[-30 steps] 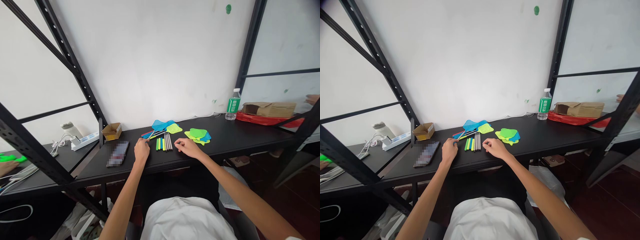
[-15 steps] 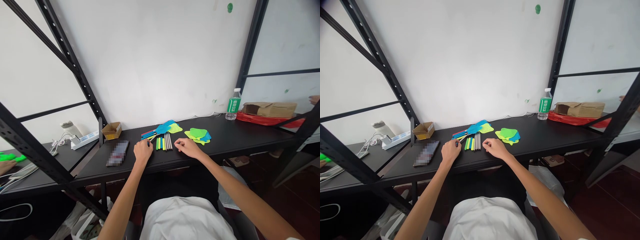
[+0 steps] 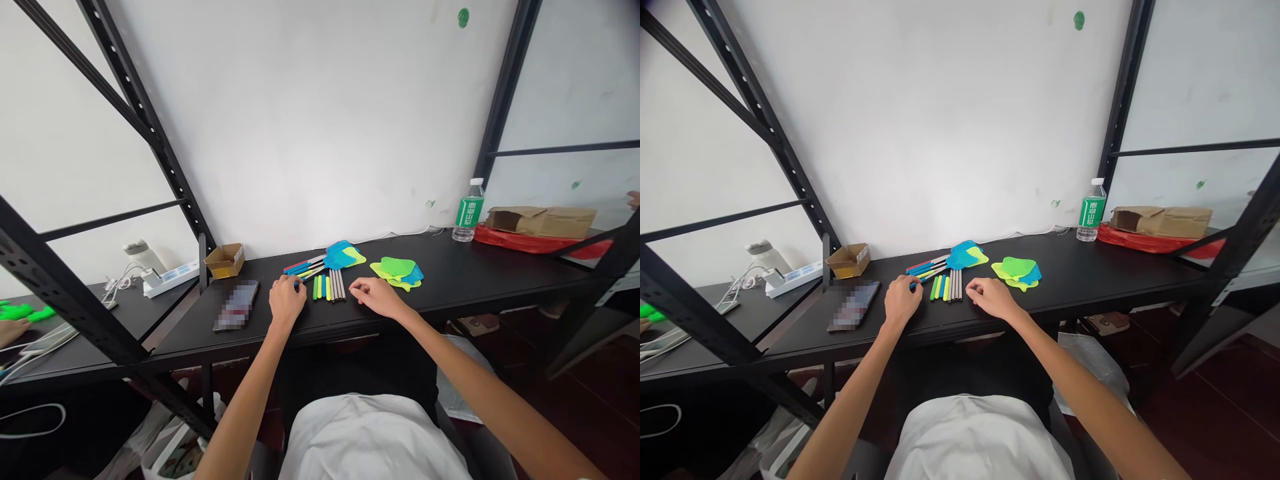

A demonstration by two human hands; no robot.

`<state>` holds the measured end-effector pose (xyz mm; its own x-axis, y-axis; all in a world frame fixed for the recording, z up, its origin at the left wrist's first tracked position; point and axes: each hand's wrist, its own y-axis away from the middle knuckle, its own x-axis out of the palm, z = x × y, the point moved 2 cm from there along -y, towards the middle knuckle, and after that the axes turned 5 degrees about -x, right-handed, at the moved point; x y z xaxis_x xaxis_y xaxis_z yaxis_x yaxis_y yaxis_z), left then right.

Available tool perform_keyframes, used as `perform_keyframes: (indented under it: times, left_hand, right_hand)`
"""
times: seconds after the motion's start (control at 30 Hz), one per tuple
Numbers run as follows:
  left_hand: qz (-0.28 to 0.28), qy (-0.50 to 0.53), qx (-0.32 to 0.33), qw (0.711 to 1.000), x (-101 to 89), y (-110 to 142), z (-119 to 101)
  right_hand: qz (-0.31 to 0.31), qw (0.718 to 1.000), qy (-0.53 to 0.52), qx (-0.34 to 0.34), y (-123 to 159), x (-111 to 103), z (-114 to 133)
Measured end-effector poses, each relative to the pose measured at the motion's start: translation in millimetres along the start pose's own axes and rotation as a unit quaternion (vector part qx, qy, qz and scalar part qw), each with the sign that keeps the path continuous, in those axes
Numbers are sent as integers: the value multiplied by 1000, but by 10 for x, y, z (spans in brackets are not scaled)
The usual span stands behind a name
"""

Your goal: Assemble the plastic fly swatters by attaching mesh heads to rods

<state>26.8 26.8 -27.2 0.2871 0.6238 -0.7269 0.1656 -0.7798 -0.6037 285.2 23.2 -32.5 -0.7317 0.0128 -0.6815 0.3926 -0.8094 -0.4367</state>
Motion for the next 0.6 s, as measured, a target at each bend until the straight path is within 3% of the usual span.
perform_keyframes:
  times: [0.17,0.6]
  left_hand:
    - [48,-27,-59,997,45,4,57]
    - [120,-41,-10,992,97,-3,22]
  right_hand:
    - [0,1000,2,-3,2,3,-17]
    - [1,1000,7,-3,5,2,10]
